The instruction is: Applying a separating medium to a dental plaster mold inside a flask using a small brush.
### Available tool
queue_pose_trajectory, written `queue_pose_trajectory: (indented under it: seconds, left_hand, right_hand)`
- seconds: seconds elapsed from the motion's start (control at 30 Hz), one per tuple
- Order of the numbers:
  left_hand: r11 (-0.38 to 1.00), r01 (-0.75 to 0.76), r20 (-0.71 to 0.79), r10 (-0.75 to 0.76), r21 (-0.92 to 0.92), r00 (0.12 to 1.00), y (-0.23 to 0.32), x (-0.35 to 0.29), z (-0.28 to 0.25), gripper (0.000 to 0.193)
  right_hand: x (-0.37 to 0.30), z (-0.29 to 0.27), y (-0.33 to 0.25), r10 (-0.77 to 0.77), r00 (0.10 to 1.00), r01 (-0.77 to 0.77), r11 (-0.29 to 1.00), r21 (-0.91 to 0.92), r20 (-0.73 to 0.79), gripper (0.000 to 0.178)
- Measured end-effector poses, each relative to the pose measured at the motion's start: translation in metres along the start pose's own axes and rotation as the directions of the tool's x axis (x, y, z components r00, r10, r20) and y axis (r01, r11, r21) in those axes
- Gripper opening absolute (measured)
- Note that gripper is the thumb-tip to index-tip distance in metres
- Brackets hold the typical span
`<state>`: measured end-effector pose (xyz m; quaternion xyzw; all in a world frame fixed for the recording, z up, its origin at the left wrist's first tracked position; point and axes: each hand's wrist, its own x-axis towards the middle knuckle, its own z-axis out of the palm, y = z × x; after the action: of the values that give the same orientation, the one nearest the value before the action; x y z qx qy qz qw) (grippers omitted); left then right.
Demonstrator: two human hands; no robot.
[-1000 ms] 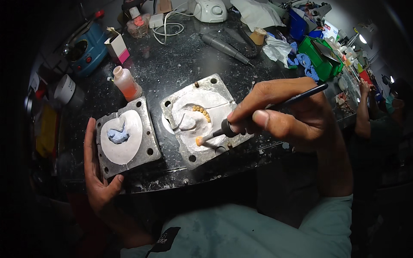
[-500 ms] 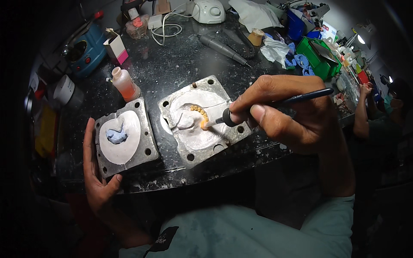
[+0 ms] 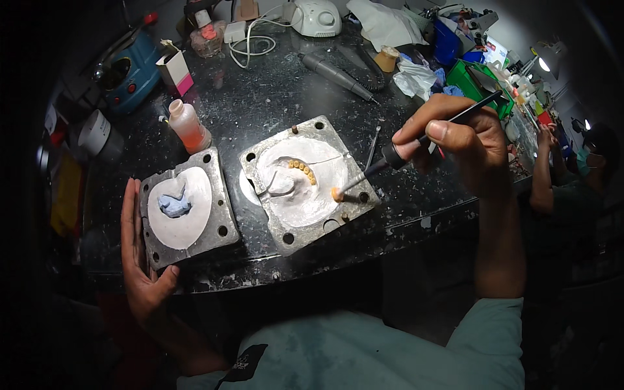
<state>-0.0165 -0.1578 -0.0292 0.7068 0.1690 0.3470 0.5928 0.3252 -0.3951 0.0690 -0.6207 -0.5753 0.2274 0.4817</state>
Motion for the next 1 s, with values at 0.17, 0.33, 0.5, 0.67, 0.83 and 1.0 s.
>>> queue_pose_trajectory:
  seconds: [0.17,0.33,0.5,0.67,0.83,1.0]
  left_hand:
    - [0.999,-0.031,-0.036,0.030,-0.025,0.999,-0.009,-0.001,0.000,0.109]
    - [0.990,0.008,-0.105,-0.022,-0.138,0.994,0.003,-0.002,-0.002,0.098]
    - [0.996,-0.023,-0.117,0.013,-0.088,0.993,-0.002,0.001,-0.005,0.093]
    - [0.995,-0.005,-0.142,-0.010,-0.101,0.990,0.003,-0.001,-0.006,0.093]
    - [0.990,0.014,-0.084,-0.026,-0.140,0.996,-0.001,0.000,-0.009,0.097]
    - [0.990,0.055,-0.128,-0.072,-0.133,0.989,0.004,-0.003,-0.008,0.096]
  right_hand:
    - [0.020,0.028,0.019,-0.095,0.993,0.092,0.994,-0.052,-0.076,0.029]
    - [0.031,0.023,0.017,-0.101,0.993,0.099,0.994,-0.041,-0.058,0.031]
    - [0.032,0.023,0.012,-0.039,0.993,0.031,0.997,-0.074,-0.109,0.033]
    - [0.056,0.054,0.021,-0.175,0.985,0.174,0.983,-0.066,-0.006,0.032]
    - [0.084,0.094,0.006,-0.193,0.976,0.187,0.980,0.068,0.105,0.035]
    - [0.126,0.121,0.001,-0.392,0.844,0.473,0.865,-0.164,0.367,0.030]
